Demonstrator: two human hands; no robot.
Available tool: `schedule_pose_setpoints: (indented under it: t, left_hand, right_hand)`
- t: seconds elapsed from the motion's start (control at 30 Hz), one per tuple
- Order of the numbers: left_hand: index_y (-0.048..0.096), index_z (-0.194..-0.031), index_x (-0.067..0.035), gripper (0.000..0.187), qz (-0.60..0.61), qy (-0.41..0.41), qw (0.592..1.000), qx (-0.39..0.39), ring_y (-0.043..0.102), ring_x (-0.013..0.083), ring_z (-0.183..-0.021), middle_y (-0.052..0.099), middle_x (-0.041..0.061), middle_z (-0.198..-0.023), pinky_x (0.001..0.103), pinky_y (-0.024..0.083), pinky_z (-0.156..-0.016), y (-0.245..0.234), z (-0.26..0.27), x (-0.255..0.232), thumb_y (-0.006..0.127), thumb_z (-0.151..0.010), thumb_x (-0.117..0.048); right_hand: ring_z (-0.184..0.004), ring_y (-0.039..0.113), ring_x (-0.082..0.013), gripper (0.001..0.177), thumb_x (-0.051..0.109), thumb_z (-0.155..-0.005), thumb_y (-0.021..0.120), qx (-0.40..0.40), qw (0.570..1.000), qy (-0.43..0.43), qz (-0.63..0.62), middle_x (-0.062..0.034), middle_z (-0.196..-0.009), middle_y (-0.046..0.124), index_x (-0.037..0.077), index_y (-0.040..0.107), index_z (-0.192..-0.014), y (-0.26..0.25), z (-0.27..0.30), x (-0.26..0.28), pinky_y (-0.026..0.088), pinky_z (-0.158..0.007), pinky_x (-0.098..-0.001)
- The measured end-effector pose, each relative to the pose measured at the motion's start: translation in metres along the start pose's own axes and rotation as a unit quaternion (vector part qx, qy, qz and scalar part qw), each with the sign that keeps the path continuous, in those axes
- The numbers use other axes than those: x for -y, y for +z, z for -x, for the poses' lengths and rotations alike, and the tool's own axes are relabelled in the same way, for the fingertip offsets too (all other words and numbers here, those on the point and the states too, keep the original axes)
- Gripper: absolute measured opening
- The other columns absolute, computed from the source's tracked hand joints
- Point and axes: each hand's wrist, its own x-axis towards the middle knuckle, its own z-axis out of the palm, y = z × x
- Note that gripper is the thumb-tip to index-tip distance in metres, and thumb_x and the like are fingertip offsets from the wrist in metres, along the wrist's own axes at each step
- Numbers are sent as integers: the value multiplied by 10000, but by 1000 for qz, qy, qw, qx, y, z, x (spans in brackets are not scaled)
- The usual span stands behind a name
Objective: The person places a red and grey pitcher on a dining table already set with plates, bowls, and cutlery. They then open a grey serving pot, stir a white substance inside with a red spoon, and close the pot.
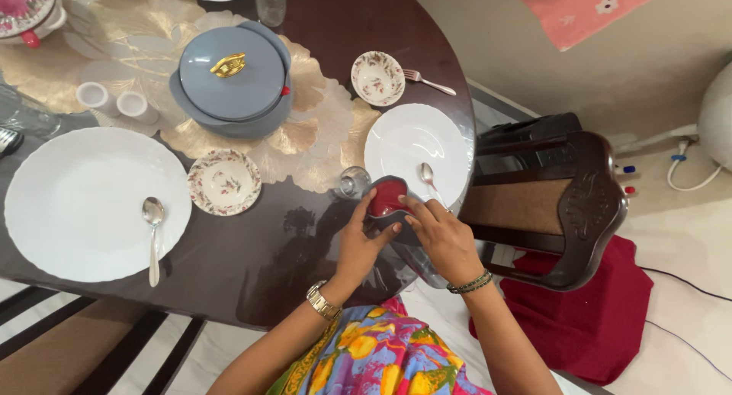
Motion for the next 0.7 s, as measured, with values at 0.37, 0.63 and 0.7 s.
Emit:
schedule_pose_setpoints:
  t: [0.37, 0.63, 0.7]
  left_hand:
    - [427, -1519, -6, 783, 79, -50, 996, 5, 660, 152, -1139, 639, 143, -1336, 287, 568, -952, -16, -12, 12, 803, -835, -56]
    - [424, -1513, 17, 771, 105, -42, 993, 10, 656, 161, -1161, 632, 152, -1348, 293, 567, -966, -19, -15, 13, 796, -840, -45]
    - [418, -1515, 20, 773, 109, -42, 993, 8, 655, 161, -1162, 630, 153, -1349, 291, 565, -970, -19, -15, 12, 794, -843, -44]
  right_hand:
    - [-751, 677, -248, 344, 248, -968, 630, 6, 1000, 1, 22, -45, -911, 637, 195, 635, -1308, 3, -18, 16, 544, -586, -364]
    - [-745, 674, -247, 351, 235, -964, 637, 12, 999, -3, 39, -50, -910, 636, 191, 635, -1312, 1, -24, 24, 545, -595, -362]
    - [-762, 672, -247, 348, 229, -963, 635, -2, 999, -19, 38, -50, -916, 634, 185, 635, -1309, 1, -25, 25, 545, -611, -366]
